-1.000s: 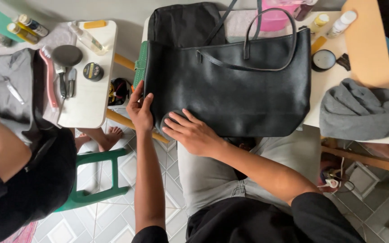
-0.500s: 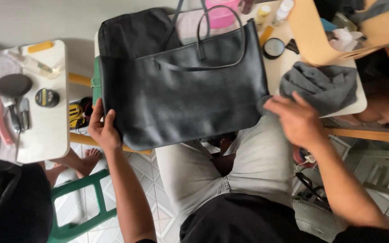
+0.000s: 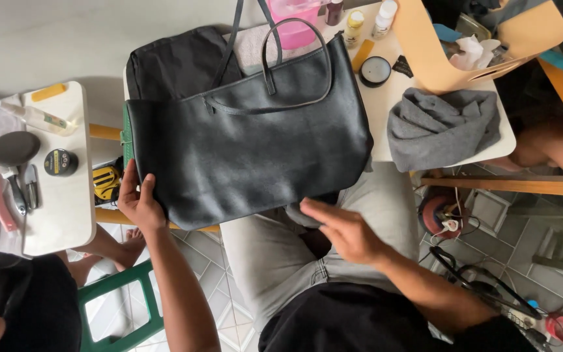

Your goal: Polishing a black leather tote bag with a sponge applicator.

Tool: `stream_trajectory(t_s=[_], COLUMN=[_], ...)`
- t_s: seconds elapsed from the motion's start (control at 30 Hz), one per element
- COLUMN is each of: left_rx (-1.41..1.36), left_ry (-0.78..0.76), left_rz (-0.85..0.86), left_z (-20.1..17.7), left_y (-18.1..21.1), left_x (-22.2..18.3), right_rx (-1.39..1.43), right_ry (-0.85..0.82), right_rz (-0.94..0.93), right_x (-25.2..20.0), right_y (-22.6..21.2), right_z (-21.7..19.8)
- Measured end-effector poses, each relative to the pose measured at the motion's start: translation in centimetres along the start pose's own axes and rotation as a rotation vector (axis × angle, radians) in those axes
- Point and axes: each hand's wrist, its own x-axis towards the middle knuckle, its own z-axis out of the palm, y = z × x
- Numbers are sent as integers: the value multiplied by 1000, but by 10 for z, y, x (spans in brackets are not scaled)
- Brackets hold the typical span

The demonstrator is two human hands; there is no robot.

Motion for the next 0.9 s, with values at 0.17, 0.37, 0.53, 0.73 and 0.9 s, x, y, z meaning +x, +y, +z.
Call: stream_trajectory(t_s=[0.17,0.37,0.53,0.73,0.9], left_rx=[-3,7,-17,1,-1], left_ry=[-7,22,21,2,-18], left_rz=[-11,-9,-15,4,-3], left_z=[1,1,3,4,2], left_y=[4,1,3,6,0], left_x=[0,0,-2,-3,-2], right_rx=[-428,-1063,-744,-859,-1102], right_ry=[354,151,-69,-287,-326], right_rz=[-182,-242,-275,-431,-172], right_x=[60,83,81,125,172], right_y=[27,76,61,65,91], right_z=[-81,-47,19,1,-21])
